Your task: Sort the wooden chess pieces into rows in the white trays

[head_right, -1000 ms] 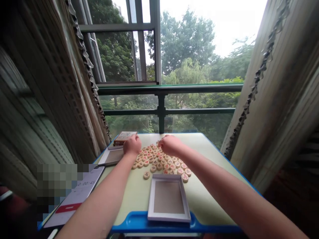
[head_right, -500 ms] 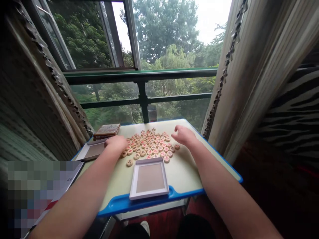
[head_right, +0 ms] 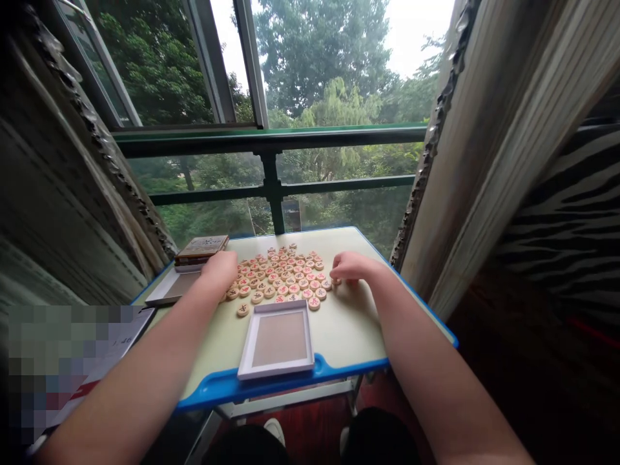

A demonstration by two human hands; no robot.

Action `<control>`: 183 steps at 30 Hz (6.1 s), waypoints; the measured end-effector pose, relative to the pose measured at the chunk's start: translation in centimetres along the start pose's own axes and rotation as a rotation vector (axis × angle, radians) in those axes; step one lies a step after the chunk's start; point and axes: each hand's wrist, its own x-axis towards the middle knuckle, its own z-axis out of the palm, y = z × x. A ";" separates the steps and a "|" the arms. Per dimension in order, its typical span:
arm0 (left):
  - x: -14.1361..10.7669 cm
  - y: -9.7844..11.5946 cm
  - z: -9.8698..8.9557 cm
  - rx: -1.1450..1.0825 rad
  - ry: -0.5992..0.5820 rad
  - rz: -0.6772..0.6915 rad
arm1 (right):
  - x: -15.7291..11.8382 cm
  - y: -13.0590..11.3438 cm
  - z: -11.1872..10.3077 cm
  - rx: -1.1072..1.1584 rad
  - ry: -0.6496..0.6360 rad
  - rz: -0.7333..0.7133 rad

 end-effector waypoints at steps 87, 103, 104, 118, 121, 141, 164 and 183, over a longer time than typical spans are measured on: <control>0.6 0.0 2.0 -0.087 0.194 0.547 | 1.9 -1.1 2.6 0.014 0.363 -0.544; 1.3 -0.5 2.7 -0.101 0.217 0.510 | 2.8 -1.4 3.3 -0.101 0.431 -0.637; 1.3 -0.5 2.7 -0.097 0.219 0.515 | 2.9 -1.3 3.2 -0.115 0.450 -0.608; 0.6 0.2 2.6 -0.069 0.232 0.489 | 2.8 -0.8 3.0 -0.123 0.487 -0.509; 0.4 0.3 2.5 -0.095 0.216 0.561 | 2.7 -1.0 3.2 -0.108 0.455 -0.549; 2.2 -0.3 2.8 -0.273 0.258 0.211 | 2.4 -1.0 2.6 -0.079 0.464 -0.602; -5.5 -1.3 0.9 -0.558 0.523 0.299 | 3.4 -0.8 3.3 -0.001 0.492 -0.523; -7.0 -2.8 4.5 -0.615 0.061 0.335 | 2.3 -0.1 3.4 0.099 0.195 -0.445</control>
